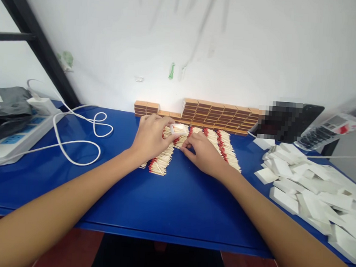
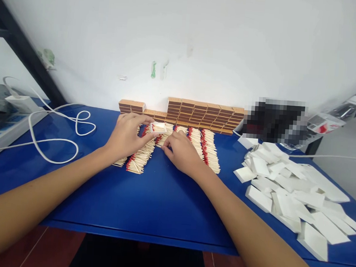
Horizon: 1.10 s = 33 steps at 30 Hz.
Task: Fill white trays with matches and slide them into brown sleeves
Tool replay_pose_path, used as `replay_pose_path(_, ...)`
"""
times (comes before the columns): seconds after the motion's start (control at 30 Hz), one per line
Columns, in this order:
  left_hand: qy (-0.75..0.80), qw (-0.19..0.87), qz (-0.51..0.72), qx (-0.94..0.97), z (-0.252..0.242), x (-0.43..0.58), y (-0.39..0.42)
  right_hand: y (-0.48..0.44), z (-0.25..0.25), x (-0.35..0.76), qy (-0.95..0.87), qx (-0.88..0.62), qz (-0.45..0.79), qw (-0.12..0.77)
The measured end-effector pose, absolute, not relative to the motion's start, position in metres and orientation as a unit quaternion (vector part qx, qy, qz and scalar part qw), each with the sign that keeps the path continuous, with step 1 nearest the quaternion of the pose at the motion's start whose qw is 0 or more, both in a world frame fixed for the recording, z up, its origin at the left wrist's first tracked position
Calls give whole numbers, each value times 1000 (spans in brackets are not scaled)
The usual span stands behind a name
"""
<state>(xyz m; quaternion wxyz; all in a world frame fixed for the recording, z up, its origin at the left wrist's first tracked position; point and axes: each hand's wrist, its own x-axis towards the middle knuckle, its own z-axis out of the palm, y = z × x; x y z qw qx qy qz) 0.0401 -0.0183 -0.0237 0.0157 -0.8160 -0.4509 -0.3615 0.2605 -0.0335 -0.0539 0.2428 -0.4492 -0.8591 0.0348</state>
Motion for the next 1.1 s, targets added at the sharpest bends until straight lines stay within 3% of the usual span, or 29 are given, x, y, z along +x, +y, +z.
replay_pose_path(0.23,-449,19,-355,-819,-25,39,-17,-34,-52,275,-874,-455,-2,172)
replay_pose_path(0.77,-433,16,-320,-843,-28,39,-15,-33,-31,302,-851,-462,58,242)
replay_pose_path(0.97,-376,-29,-298,-877,-23,43,-24,-35,-28,298,-831,-458,53,310)
replay_pose_path(1.1,-369,-44,-298,-879,-20,46,-32,-37,-31,293,-840,-443,68,305)
